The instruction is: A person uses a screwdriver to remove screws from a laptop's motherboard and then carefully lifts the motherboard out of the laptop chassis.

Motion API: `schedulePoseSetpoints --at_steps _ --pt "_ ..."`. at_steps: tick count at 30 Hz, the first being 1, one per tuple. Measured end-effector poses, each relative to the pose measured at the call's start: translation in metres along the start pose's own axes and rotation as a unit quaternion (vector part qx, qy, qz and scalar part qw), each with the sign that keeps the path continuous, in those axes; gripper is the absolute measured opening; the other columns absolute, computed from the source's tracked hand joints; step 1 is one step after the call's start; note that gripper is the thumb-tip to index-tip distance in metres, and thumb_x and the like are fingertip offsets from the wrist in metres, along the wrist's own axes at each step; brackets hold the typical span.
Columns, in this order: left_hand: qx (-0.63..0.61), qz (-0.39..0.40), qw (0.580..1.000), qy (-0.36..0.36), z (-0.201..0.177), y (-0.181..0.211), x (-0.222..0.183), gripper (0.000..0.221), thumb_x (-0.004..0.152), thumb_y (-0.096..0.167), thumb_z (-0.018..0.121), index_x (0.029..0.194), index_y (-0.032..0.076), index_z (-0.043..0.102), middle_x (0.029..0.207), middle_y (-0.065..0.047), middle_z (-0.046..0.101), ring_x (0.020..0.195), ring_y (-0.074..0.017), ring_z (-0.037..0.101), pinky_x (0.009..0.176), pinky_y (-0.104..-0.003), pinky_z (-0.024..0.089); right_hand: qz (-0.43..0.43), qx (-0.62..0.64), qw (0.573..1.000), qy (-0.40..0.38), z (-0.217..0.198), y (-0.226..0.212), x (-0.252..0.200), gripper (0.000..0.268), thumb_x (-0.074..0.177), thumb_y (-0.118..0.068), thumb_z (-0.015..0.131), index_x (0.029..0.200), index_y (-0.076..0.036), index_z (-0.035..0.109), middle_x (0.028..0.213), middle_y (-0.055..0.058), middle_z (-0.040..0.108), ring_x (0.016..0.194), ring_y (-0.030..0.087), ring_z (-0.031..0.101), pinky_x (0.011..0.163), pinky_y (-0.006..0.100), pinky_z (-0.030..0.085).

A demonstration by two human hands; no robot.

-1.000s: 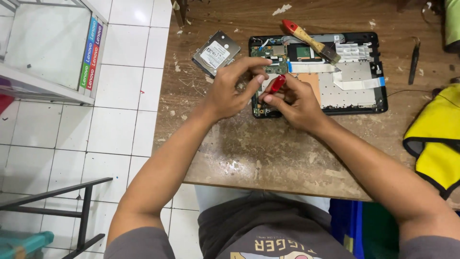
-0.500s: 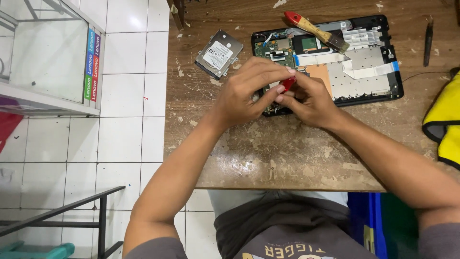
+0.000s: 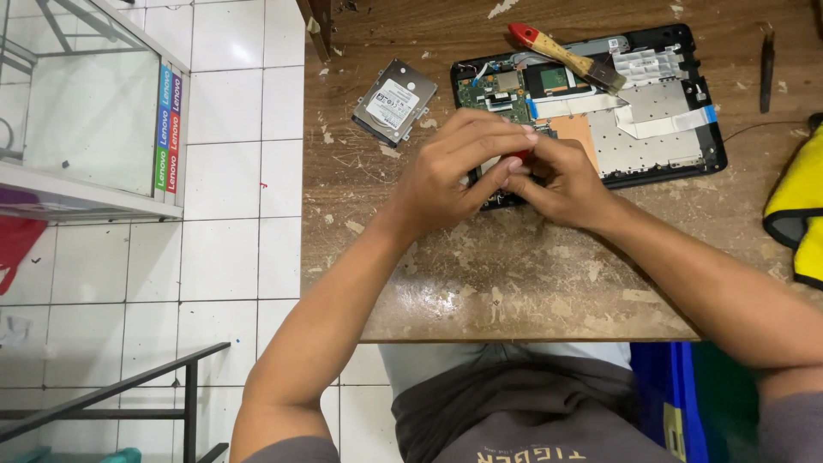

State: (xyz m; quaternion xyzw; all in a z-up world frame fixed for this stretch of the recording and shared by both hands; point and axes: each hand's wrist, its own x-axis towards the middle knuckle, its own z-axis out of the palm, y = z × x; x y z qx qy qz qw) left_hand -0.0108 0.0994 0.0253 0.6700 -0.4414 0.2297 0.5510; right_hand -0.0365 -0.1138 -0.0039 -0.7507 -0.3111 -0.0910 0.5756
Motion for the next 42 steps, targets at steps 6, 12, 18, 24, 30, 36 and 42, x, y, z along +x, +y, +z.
schedulePoseSetpoints --at_steps 6,12,18,24,30,36,42 --pt "-0.024 0.000 1.000 0.014 0.005 -0.002 -0.003 0.014 0.105 0.020 0.077 0.114 0.012 0.083 0.117 -0.005 0.084 0.116 -0.0258 0.075 0.101 -0.039 0.063 -0.006 -0.034 0.999 0.012 0.003 -0.013 0.006 0.012 0.096 0.008 0.084 0.099 0.009 0.072 0.080 0.021 0.070 0.069 0.026 0.063 0.064 0.041 0.054" --pt "-0.042 0.001 0.999 0.015 0.007 -0.006 -0.007 0.012 0.104 0.021 0.077 0.110 0.013 0.082 0.117 -0.003 0.084 0.115 -0.0249 0.076 0.099 -0.039 0.064 -0.018 -0.020 0.999 0.024 0.013 -0.030 0.020 0.013 0.095 0.008 0.084 0.091 0.005 0.072 0.076 0.018 0.068 0.068 0.023 0.060 0.063 0.040 0.053" --pt "-0.074 -0.016 0.997 0.000 -0.006 0.011 0.009 0.012 0.099 0.021 0.083 0.095 0.011 0.079 0.099 -0.003 0.084 0.106 -0.0249 0.075 0.096 -0.040 0.062 0.031 0.030 0.999 -0.013 0.009 -0.040 0.021 0.016 0.099 0.006 0.080 0.087 0.003 0.070 0.075 0.014 0.066 0.072 0.016 0.054 0.065 0.038 0.052" --pt "-0.081 -0.004 0.997 -0.003 0.006 -0.001 0.002 0.018 0.096 0.019 0.084 0.084 0.011 0.073 0.081 -0.003 0.075 0.089 -0.0209 0.068 0.088 -0.037 0.059 0.054 0.044 0.996 -0.056 0.003 -0.064 0.029 0.027 0.098 0.005 0.079 0.078 -0.001 0.062 0.068 0.009 0.059 0.068 0.014 0.050 0.062 0.035 0.046" --pt "-0.076 0.025 0.996 0.033 -0.001 0.011 0.017 0.021 0.097 0.016 0.081 0.084 0.009 0.066 0.071 -0.005 0.056 0.073 -0.0257 0.059 0.070 -0.038 0.053 0.020 0.018 0.997 -0.067 -0.001 -0.052 0.027 0.024 0.100 0.001 0.080 0.080 -0.002 0.067 0.071 0.011 0.062 0.066 0.017 0.052 0.064 0.035 0.048" --pt "-0.058 0.042 0.996 0.048 0.009 -0.002 0.009 0.022 0.098 0.016 0.080 0.085 0.008 0.064 0.072 -0.006 0.049 0.071 -0.0295 0.058 0.066 -0.040 0.051 0.021 0.006 1.000 -0.017 0.007 -0.047 0.027 0.032 0.101 0.002 0.081 0.075 -0.002 0.062 0.067 0.009 0.059 0.063 0.015 0.049 0.063 0.031 0.046" --pt "-0.067 0.024 0.997 0.007 0.017 0.001 0.000 0.014 0.096 0.013 0.078 0.087 0.008 0.068 0.093 -0.007 0.074 0.097 -0.0286 0.072 0.088 -0.041 0.057 0.010 0.065 0.994 -0.092 -0.009 -0.037 0.026 0.015 0.102 0.002 0.074 0.087 0.000 0.071 0.078 0.012 0.070 0.076 0.016 0.059 0.068 0.038 0.052"
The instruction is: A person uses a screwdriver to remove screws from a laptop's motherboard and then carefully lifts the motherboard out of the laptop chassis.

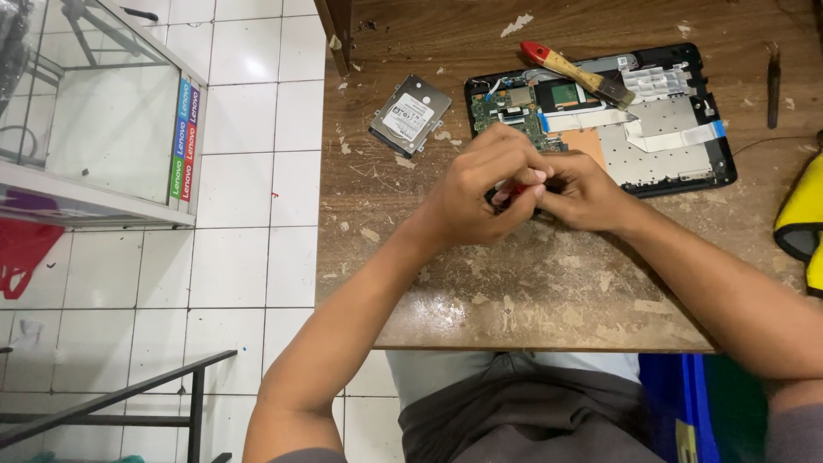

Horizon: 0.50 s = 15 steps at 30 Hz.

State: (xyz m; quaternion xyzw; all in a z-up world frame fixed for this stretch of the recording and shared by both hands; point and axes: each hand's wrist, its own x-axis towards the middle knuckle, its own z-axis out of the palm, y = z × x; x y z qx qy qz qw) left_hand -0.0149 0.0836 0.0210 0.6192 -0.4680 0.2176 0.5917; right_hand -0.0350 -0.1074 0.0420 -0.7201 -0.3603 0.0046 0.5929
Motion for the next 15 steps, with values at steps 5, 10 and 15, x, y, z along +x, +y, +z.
schedulePoseSetpoints --at_steps 5,10,15 --pt "-0.007 -0.020 0.999 -0.029 -0.026 0.021 0.021 0.014 0.097 0.011 0.078 0.089 0.007 0.067 0.095 -0.007 0.081 0.107 -0.0297 0.077 0.097 -0.044 0.057 -0.018 0.011 0.999 -0.050 -0.003 0.018 -0.004 0.017 0.106 0.001 0.065 0.116 0.007 0.077 0.102 0.023 0.080 0.094 0.029 0.075 0.079 0.050 0.059" --pt "-0.008 -0.041 0.999 -0.030 -0.018 0.009 0.016 0.022 0.097 0.018 0.083 0.083 0.008 0.068 0.081 -0.006 0.075 0.091 -0.0276 0.074 0.091 -0.043 0.056 -0.003 -0.005 1.000 -0.014 0.002 0.010 0.000 0.008 0.090 0.000 0.086 0.096 0.001 0.080 0.083 0.016 0.074 0.074 0.023 0.067 0.070 0.044 0.056" --pt "0.067 0.016 0.997 -0.035 -0.003 0.001 0.029 0.029 0.100 0.021 0.076 0.077 0.012 0.060 0.069 -0.001 0.056 0.074 -0.0210 0.059 0.086 -0.038 0.053 -0.009 -0.008 0.999 -0.036 -0.010 0.056 -0.018 0.010 0.097 -0.002 0.081 0.087 -0.001 0.078 0.080 0.015 0.077 0.070 0.022 0.068 0.067 0.042 0.054"
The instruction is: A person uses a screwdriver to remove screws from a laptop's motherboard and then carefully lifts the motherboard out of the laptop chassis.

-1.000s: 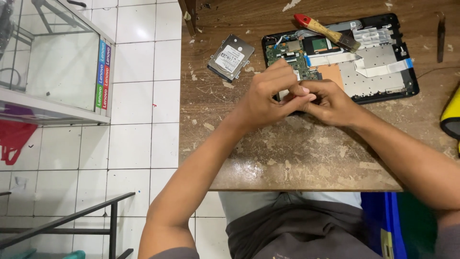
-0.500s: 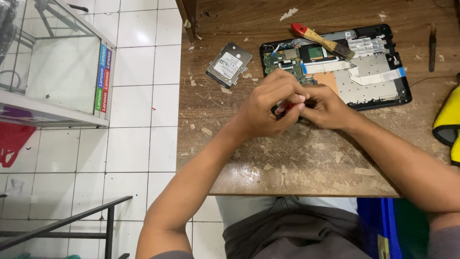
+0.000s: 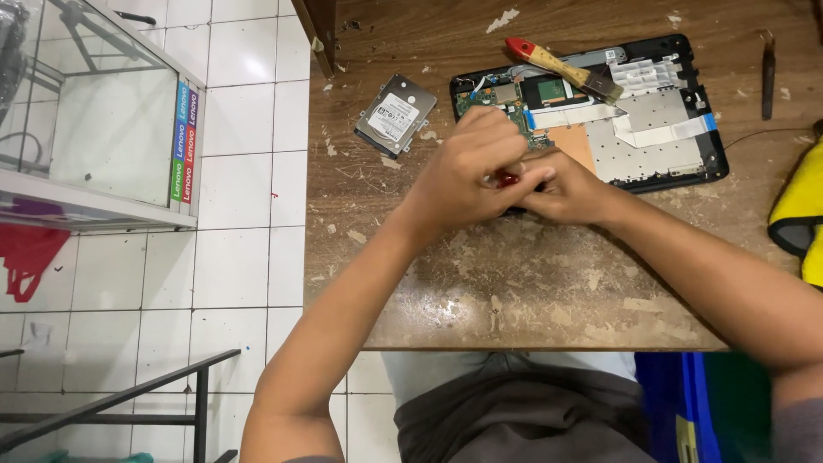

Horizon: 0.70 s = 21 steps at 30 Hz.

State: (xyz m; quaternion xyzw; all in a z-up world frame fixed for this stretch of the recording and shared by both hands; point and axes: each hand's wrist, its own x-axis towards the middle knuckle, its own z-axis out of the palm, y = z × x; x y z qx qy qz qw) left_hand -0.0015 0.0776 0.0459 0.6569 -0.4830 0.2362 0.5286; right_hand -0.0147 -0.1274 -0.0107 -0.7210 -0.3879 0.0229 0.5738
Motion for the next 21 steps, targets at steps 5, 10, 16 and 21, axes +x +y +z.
schedulePoseSetpoints --at_steps 5,10,16,21 --pt "0.121 0.130 0.984 0.029 0.010 -0.009 0.019 0.039 0.100 0.017 0.072 0.068 0.011 0.050 0.066 0.002 0.039 0.065 -0.0228 0.051 0.077 -0.038 0.055 -0.016 0.027 0.997 -0.068 -0.018 0.079 -0.032 0.015 0.102 -0.001 0.070 0.099 -0.002 0.084 0.083 0.012 0.079 0.075 0.022 0.069 0.077 0.046 0.057" --pt "0.129 0.151 0.977 0.076 0.013 -0.027 -0.007 0.036 0.101 0.018 0.072 0.069 0.012 0.056 0.069 0.001 0.045 0.064 -0.0220 0.055 0.067 -0.037 0.055 0.000 0.042 0.996 -0.083 -0.017 0.021 -0.001 0.019 0.105 -0.001 0.064 0.097 0.001 0.081 0.087 0.019 0.079 0.074 0.026 0.071 0.075 0.050 0.058" --pt "0.013 0.054 0.996 0.066 -0.006 -0.023 -0.012 0.015 0.101 0.014 0.072 0.105 0.005 0.082 0.102 -0.008 0.084 0.096 -0.0323 0.080 0.088 -0.048 0.064 0.011 0.073 0.996 -0.045 -0.009 -0.029 0.030 0.014 0.097 -0.002 0.078 0.109 0.003 0.082 0.092 0.014 0.083 0.088 0.021 0.079 0.073 0.041 0.062" --pt "-0.083 -0.014 0.994 0.076 0.001 -0.018 -0.013 0.004 0.095 0.007 0.082 0.093 0.006 0.080 0.080 -0.007 0.077 0.087 -0.0279 0.077 0.082 -0.040 0.064 0.036 0.084 0.996 -0.010 -0.009 -0.027 0.022 0.005 0.101 -0.004 0.075 0.098 -0.002 0.079 0.074 0.008 0.074 0.066 0.015 0.070 0.058 0.036 0.056"
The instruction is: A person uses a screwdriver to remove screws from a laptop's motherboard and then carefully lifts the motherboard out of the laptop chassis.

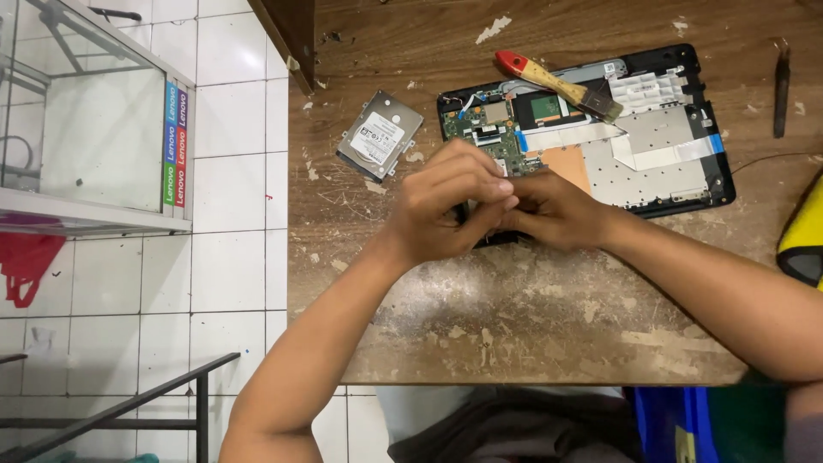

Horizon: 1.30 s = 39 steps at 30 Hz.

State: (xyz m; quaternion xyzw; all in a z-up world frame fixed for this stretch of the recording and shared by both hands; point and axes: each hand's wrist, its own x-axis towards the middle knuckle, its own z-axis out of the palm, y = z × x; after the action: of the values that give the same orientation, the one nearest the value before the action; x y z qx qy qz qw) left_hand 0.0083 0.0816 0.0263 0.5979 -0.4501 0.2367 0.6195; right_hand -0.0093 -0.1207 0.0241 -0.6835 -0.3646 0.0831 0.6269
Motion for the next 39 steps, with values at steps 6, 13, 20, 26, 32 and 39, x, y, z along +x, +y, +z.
schedulePoseSetpoints --at_steps 6,13,20,26,32,39 --pt "0.024 -0.009 1.000 0.012 -0.003 0.020 0.017 0.012 0.098 0.005 0.079 0.087 0.004 0.073 0.073 -0.004 0.057 0.081 -0.0280 0.074 0.072 -0.039 0.062 -0.018 -0.022 0.999 -0.034 0.002 -0.021 0.014 0.015 0.104 -0.008 0.070 0.092 -0.002 0.076 0.072 0.011 0.068 0.060 0.025 0.067 0.057 0.038 0.054" --pt "0.006 -0.025 1.000 0.002 0.000 0.029 0.014 0.012 0.098 0.005 0.079 0.089 0.006 0.071 0.081 -0.006 0.061 0.089 -0.0286 0.073 0.075 -0.039 0.060 -0.040 -0.036 0.998 -0.014 -0.002 0.021 -0.003 0.010 0.099 -0.012 0.079 0.094 -0.003 0.080 0.085 0.012 0.076 0.071 0.032 0.078 0.060 0.039 0.056" --pt "-0.037 -0.058 0.995 -0.076 -0.014 0.033 0.019 0.008 0.099 -0.002 0.071 0.105 0.003 0.073 0.108 -0.016 0.080 0.111 -0.0331 0.077 0.094 -0.045 0.062 -0.041 -0.038 0.997 -0.056 0.000 -0.018 0.012 0.021 0.105 -0.007 0.063 0.106 -0.001 0.083 0.089 0.014 0.081 0.078 0.030 0.080 0.066 0.040 0.060" --pt "-0.047 -0.088 0.992 -0.076 -0.013 0.032 0.017 0.008 0.098 0.008 0.081 0.099 0.009 0.073 0.095 -0.006 0.075 0.086 -0.0176 0.070 0.082 -0.036 0.060 -0.015 -0.036 0.999 -0.031 0.003 -0.016 0.007 0.008 0.099 -0.009 0.075 0.095 -0.002 0.078 0.078 0.012 0.073 0.069 0.020 0.069 0.056 0.039 0.055" --pt "-0.052 -0.089 0.991 -0.081 -0.008 0.023 0.006 0.011 0.098 0.013 0.082 0.097 0.010 0.071 0.092 -0.004 0.069 0.086 -0.0164 0.067 0.080 -0.034 0.059 -0.015 -0.020 0.999 -0.033 0.001 -0.011 0.008 0.015 0.102 -0.014 0.071 0.094 -0.003 0.078 0.076 0.011 0.074 0.065 0.021 0.069 0.055 0.040 0.056" --pt "-0.035 -0.077 0.992 -0.091 -0.012 0.020 0.002 0.006 0.100 0.013 0.079 0.105 0.011 0.081 0.106 -0.005 0.083 0.111 -0.0265 0.078 0.103 -0.044 0.058 -0.039 -0.017 0.998 -0.051 0.003 -0.032 0.020 0.012 0.101 -0.006 0.070 0.095 -0.003 0.080 0.075 0.011 0.074 0.060 0.027 0.071 0.056 0.038 0.056"
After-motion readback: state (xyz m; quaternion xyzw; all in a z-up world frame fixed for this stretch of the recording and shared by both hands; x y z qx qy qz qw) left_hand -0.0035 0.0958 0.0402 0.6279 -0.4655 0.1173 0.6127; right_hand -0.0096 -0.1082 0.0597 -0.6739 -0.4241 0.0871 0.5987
